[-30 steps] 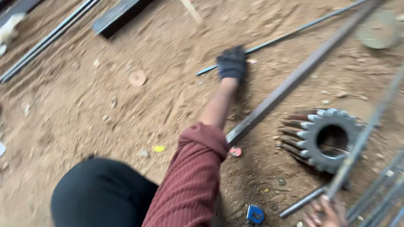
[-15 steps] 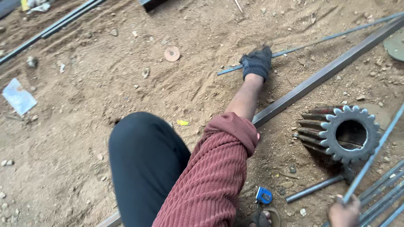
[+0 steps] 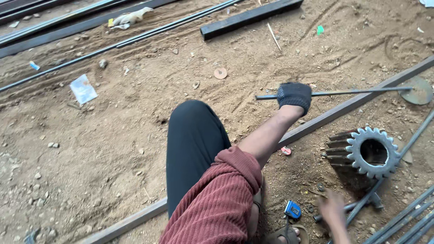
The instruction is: The person sits on the ground and repeatedly hammers thin metal rods against a large metal gear to straighten them. They pick up a rod, position it against the gear, strike it with a hammer, and then place it aside before repeating the process with another rod.
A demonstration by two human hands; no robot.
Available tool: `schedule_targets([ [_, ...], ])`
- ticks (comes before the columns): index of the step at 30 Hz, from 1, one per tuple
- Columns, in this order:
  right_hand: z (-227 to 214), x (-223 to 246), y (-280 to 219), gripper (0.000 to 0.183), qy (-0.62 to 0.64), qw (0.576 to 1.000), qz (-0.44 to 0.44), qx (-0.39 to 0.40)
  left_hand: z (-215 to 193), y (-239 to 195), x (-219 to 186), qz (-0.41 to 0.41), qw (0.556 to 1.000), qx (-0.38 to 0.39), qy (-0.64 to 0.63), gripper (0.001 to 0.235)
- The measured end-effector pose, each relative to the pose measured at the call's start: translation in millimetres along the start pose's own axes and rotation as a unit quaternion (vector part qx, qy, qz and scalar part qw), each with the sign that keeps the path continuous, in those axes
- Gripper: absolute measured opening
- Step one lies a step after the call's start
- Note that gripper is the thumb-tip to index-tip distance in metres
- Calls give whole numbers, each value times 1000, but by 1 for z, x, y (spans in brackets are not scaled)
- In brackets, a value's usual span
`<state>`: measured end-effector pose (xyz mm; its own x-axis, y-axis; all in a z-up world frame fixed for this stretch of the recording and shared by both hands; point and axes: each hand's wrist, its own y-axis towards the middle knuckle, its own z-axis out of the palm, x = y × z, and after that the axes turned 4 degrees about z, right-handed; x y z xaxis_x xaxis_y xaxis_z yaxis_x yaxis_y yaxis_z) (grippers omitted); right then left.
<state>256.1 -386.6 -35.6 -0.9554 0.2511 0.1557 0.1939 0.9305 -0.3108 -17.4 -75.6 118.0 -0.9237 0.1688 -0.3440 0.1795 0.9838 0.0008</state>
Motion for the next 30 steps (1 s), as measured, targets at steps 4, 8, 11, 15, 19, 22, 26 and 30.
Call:
schedule_targets([
  [4, 22, 57, -17, 66, -65, 964, -56, 250, -47, -30, -14, 42, 998, -25, 39, 23],
  [8, 27, 76, -44, 75, -162, 948, -113, 250, -80, -53, -26, 84, 994, -11, 74, 22],
  [11, 25, 78, -57, 73, -180, 947, -121, 237, -86, -75, -37, 121, 992, -16, 25, 21],
  [15, 11, 81, -58, 76, -62, 974, -89, 199, -74, -93, -44, 155, 987, -8, -36, 24],
  [19, -38, 90, -55, 53, 35, 976, -36, 212, -41, -100, -28, 171, 984, 2, -41, 22],
  [22, -103, 91, -75, 43, 94, 984, -22, 146, -10, -99, -13, 169, 985, 39, -22, 24],
  [26, -165, 84, -130, 38, 151, 988, -39, 21, 17, -85, 12, 160, 980, 120, -6, 27],
  [30, -167, 67, -155, 29, 259, 965, -37, -32, 26, -77, 39, 133, 981, 137, -21, 25],
])
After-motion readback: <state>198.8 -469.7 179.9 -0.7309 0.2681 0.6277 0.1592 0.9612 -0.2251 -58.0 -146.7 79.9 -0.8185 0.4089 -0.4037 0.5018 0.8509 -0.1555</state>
